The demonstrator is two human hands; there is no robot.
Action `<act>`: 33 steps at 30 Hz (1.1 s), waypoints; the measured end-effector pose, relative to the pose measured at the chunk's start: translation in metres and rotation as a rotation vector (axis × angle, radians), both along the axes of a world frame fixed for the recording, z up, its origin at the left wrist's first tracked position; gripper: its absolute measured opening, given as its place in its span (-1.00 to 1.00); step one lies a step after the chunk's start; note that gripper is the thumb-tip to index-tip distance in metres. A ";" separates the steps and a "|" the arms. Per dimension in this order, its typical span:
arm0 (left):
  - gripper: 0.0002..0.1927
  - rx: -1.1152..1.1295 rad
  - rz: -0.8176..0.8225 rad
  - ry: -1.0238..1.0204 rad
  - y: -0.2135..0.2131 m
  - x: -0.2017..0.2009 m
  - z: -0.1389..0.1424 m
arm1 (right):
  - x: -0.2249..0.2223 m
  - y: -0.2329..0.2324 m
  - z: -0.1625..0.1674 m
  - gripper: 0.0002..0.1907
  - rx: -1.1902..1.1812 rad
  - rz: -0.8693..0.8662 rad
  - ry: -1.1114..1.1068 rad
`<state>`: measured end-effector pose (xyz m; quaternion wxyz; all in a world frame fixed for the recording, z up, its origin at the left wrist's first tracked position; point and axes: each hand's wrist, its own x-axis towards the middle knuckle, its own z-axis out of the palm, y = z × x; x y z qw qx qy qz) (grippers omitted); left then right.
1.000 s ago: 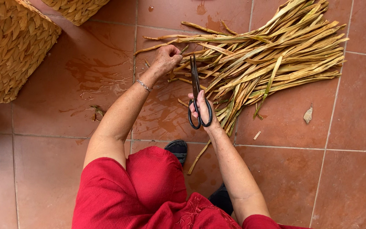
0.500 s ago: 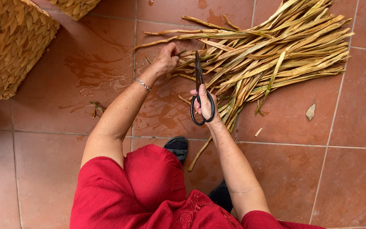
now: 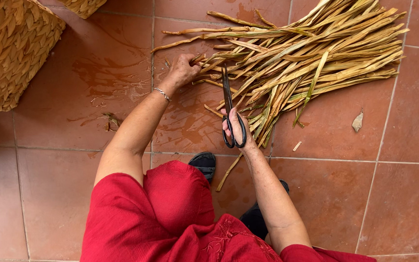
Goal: The person sits on a tiled floor and uses scissors to cut dried palm leaves into smaller pieces. The person repeatedly picks up leaves, trims them, and places the cut pieces on the floor.
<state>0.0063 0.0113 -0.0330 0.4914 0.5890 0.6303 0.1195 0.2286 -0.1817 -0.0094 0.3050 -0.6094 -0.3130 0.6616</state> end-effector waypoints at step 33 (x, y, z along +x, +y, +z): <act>-0.80 0.069 -0.104 -0.033 -0.025 0.035 -0.016 | 0.019 -0.034 -0.015 -0.25 0.030 -0.041 -0.042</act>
